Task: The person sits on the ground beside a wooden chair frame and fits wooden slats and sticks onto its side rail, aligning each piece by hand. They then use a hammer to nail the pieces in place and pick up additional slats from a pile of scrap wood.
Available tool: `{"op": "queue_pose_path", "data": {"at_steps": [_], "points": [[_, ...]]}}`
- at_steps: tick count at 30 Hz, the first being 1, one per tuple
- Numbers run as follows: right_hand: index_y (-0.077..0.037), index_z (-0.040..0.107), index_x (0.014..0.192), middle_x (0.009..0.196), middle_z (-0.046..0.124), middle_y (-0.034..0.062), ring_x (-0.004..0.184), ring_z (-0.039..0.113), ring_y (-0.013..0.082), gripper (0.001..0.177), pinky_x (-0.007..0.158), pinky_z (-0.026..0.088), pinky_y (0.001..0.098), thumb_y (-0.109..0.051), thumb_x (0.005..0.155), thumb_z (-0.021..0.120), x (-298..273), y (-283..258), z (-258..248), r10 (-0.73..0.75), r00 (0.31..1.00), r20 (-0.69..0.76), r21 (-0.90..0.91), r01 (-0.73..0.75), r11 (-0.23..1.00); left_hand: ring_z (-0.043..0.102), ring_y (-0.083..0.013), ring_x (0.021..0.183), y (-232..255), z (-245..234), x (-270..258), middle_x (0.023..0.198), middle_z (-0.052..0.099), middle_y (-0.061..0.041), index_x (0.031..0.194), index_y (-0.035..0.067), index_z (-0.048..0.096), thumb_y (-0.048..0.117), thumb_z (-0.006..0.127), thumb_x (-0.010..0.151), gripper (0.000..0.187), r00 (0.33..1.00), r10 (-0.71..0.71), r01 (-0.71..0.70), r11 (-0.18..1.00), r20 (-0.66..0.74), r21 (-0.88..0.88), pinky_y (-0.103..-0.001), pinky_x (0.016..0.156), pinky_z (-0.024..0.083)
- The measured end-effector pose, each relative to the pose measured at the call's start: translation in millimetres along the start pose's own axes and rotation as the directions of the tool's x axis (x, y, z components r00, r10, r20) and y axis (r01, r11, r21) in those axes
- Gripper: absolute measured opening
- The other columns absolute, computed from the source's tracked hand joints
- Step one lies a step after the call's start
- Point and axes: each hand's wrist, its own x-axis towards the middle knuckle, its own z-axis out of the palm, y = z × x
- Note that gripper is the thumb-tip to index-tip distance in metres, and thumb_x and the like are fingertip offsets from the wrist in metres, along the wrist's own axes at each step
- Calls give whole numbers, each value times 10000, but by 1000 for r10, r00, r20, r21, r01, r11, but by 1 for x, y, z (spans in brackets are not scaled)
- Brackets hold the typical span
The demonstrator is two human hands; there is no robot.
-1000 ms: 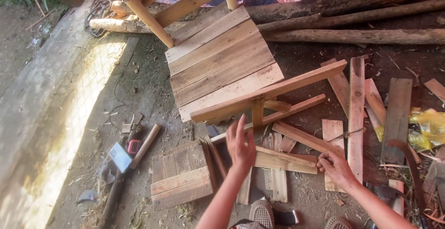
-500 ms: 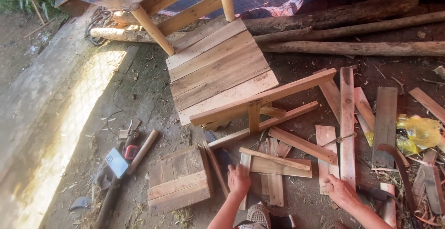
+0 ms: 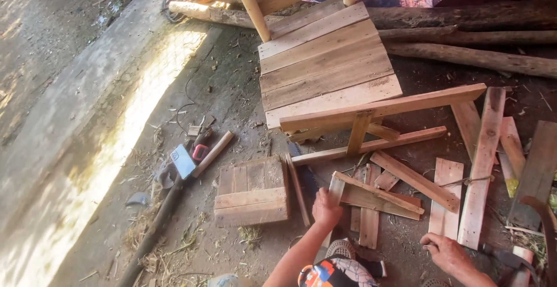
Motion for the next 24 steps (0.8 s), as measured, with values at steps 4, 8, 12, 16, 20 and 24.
{"op": "queue_pose_path", "data": {"at_steps": [4, 8, 12, 16, 20, 24], "points": [[-332, 769, 1137, 996, 897, -165, 918, 852, 49, 303, 855, 652, 218, -212, 884, 651, 2, 20, 22, -101, 993, -53, 27, 102, 994, 636, -242, 1125, 2, -14, -5, 1237, 655, -21, 1340, 209, 554, 132, 698, 688, 672, 995, -55, 69, 981, 77, -180, -328, 952, 518], [-235, 822, 1029, 922, 895, -93, 882, 828, 84, 264, 846, 622, 235, -169, 858, 632, -15, 20, 12, -100, 993, -57, 175, 108, 979, 656, -247, 1164, 9, -19, -6, 1321, 662, -72, 1425, 159, 539, 134, 712, 737, 710, 973, -152, 190, 955, 173, -228, -343, 975, 538], [-195, 822, 1040, 824, 873, -43, 764, 797, 113, 318, 735, 613, 238, -135, 823, 597, -16, 31, 9, -86, 989, -120, 278, 116, 954, 634, -263, 1221, 7, -19, -8, 1387, 628, -87, 1466, 128, 503, 85, 744, 735, 771, 978, -134, 173, 950, 160, -261, -357, 1012, 530], [-172, 784, 1127, 987, 869, -9, 677, 736, 91, 299, 581, 561, 220, -64, 941, 576, -36, 14, -19, 57, 997, -47, 366, -35, 930, 664, -276, 1152, 23, -26, -25, 1283, 686, -89, 1424, 161, 536, 142, 697, 710, 732, 988, -93, 119, 966, 119, -230, -373, 970, 530], [-160, 805, 1076, 913, 846, 10, 670, 653, 122, 254, 601, 516, 250, -76, 899, 644, -42, 10, -36, -4, 976, -220, 453, 106, 885, 689, -321, 986, 42, -26, -39, 1114, 704, -75, 1380, 224, 467, 108, 603, 750, 654, 995, 100, -96, 989, 23, -117, -426, 832, 531], [-143, 727, 1231, 964, 738, 25, 807, 657, 126, 332, 665, 594, 245, -88, 908, 677, -30, -1, -55, -126, 930, -345, 564, 313, 764, 677, -310, 808, 62, -30, -56, 1006, 681, -103, 1302, 217, 505, 6, 617, 688, 659, 903, 411, -421, 904, -127, -70, -439, 669, 542]]}}
